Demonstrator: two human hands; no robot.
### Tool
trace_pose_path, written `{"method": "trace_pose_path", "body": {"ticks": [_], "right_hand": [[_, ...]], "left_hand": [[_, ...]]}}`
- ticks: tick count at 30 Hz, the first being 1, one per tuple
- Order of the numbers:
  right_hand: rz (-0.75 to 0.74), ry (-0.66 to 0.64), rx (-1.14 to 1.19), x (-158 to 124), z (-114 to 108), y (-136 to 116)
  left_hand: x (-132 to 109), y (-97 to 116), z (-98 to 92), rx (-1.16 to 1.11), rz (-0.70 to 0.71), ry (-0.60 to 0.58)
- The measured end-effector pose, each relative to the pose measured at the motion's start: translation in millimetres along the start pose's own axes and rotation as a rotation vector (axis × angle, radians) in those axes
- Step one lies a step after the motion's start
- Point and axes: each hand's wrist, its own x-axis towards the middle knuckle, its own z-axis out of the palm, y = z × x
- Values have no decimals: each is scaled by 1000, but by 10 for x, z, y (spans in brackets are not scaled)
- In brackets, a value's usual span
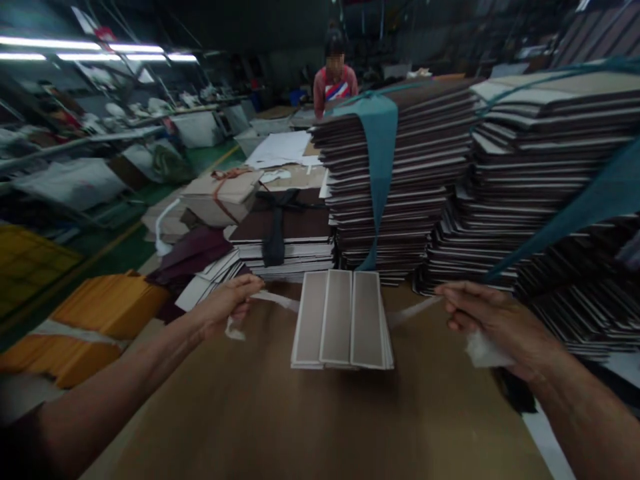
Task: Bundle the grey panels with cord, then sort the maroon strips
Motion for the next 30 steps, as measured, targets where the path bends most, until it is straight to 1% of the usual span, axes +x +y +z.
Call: {"method": "trace_pose_path", "body": {"ticks": [2, 4, 6, 7, 9, 11, 13, 16, 18, 20, 21, 22, 23, 25, 26, 27, 28, 30], "right_hand": [[-32, -77, -51, -42, 242, -158], [-109, -245, -136, -20, 547, -201], [-236, -443, -228, 66, 859, -135], [-308, -512, -281, 122, 1002, -73], [-458, -582, -393, 233, 1236, 66], [-611, -579, -532, 311, 1388, 170], [-755, -535, -730, 344, 1462, 202], [-914, -383, -1018, 348, 1476, 136], [-999, -285, -1092, 348, 1457, 66], [-1084, -243, -1025, 349, 1438, 9], [-1104, -255, -939, 347, 1434, -10], [-1086, -278, -829, 342, 1437, -22], [-1026, -309, -713, 334, 1447, -28], [-818, -352, -527, 317, 1500, -22], [-719, -356, -473, 314, 1543, -12], [-653, -346, -444, 317, 1596, 3], [-626, -333, -437, 329, 1657, 21], [-638, -302, -468, 377, 1786, 68]], "left_hand": [[-86, 206, 88, -79, 28, -86], [-181, 374, 232, -133, 69, -186], [-269, 489, 407, -129, 104, -272], [-308, 529, 492, -115, 117, -308], [-377, 580, 623, -83, 137, -354], [-444, 608, 685, -50, 155, -380], [-516, 622, 678, -13, 167, -408], [-617, 616, 584, 40, 189, -406], [-669, 587, 494, 54, 205, -354], [-719, 533, 395, 45, 196, -305], [-746, 500, 348, 41, 177, -296], [-776, 466, 307, 42, 151, -298], [-807, 434, 276, 43, 122, -307], [-859, 396, 254, 37, 80, -335], [-871, 398, 267, 18, 72, -350], [-868, 415, 295, -21, 73, -362], [-848, 448, 336, -75, 83, -366], [-760, 552, 442, -203, 113, -360]]}}
